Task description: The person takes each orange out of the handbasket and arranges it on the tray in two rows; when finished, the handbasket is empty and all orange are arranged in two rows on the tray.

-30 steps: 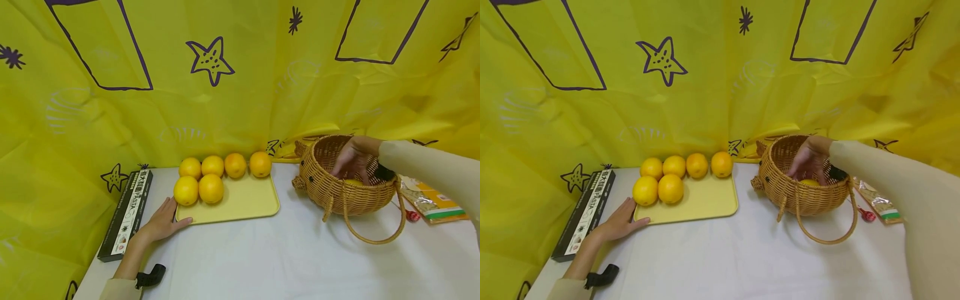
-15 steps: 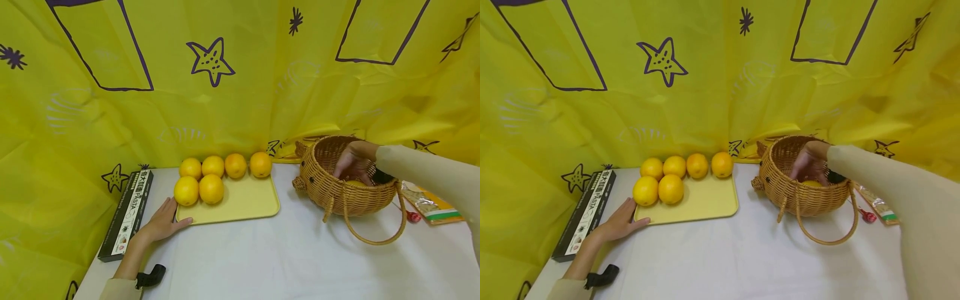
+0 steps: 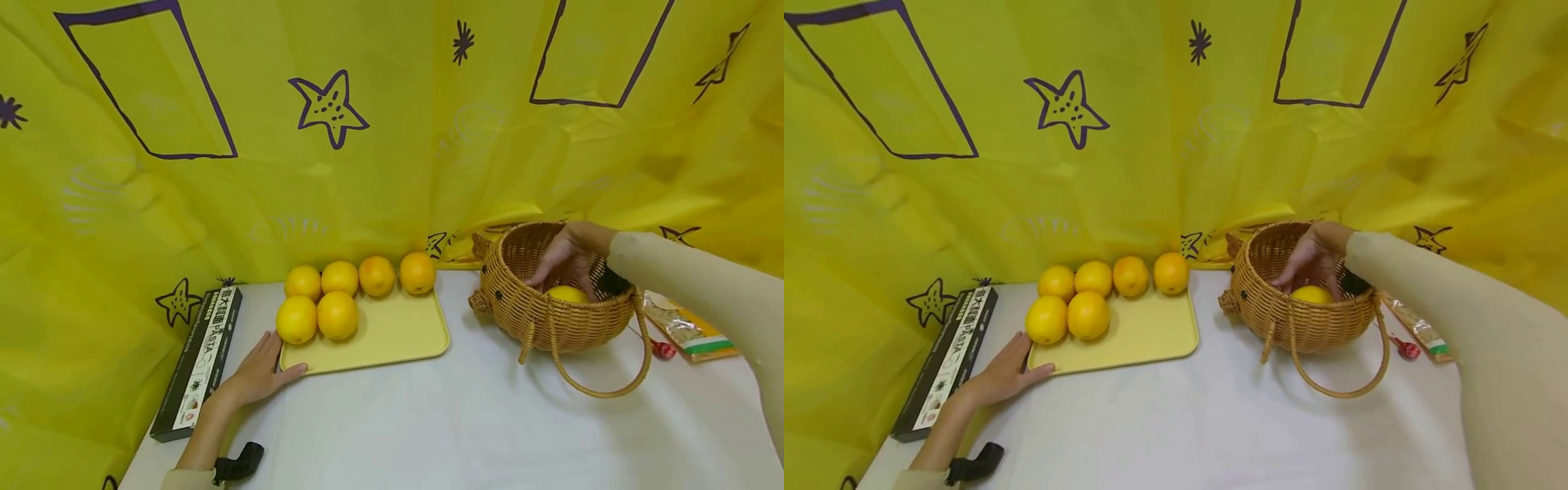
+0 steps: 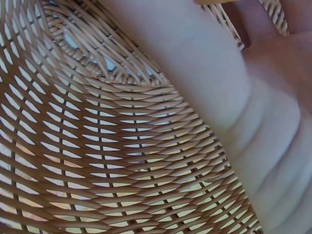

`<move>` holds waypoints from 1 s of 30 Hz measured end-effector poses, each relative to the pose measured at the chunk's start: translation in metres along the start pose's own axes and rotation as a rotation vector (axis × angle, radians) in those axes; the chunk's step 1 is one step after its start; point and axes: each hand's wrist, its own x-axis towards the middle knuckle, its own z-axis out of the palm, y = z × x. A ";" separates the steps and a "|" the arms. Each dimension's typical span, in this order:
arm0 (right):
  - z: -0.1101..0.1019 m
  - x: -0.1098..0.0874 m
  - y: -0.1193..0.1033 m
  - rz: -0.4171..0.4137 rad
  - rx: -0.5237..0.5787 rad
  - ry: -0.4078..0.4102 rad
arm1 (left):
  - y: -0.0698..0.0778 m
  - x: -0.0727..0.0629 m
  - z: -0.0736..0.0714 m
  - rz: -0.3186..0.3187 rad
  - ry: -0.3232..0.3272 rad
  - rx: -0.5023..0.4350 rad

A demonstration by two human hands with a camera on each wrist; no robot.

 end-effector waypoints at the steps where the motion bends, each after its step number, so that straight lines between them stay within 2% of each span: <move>1: 0.000 -0.001 0.000 -0.006 0.002 -0.004 | 0.000 0.000 0.000 0.006 0.003 0.001; 5: -0.003 -0.004 -0.002 -0.042 0.002 -0.054 | -0.001 -0.001 -0.001 0.018 0.008 0.001; 9: -0.007 -0.006 -0.004 -0.080 -0.012 -0.154 | -0.002 -0.002 0.000 0.016 -0.005 -0.001; 13: -0.013 -0.014 -0.005 -0.163 -0.033 -0.232 | -0.002 -0.002 0.001 0.022 -0.007 -0.006; 19: -0.020 -0.033 -0.004 -0.313 -0.052 -0.253 | -0.005 0.001 -0.001 0.042 0.011 -0.002; 24: -0.021 -0.058 0.002 -0.527 -0.032 -0.180 | -0.007 0.004 -0.002 0.050 0.012 -0.004; 30: -0.006 -0.085 0.014 -0.814 -0.039 0.018 | -0.009 0.005 -0.002 0.040 0.000 -0.022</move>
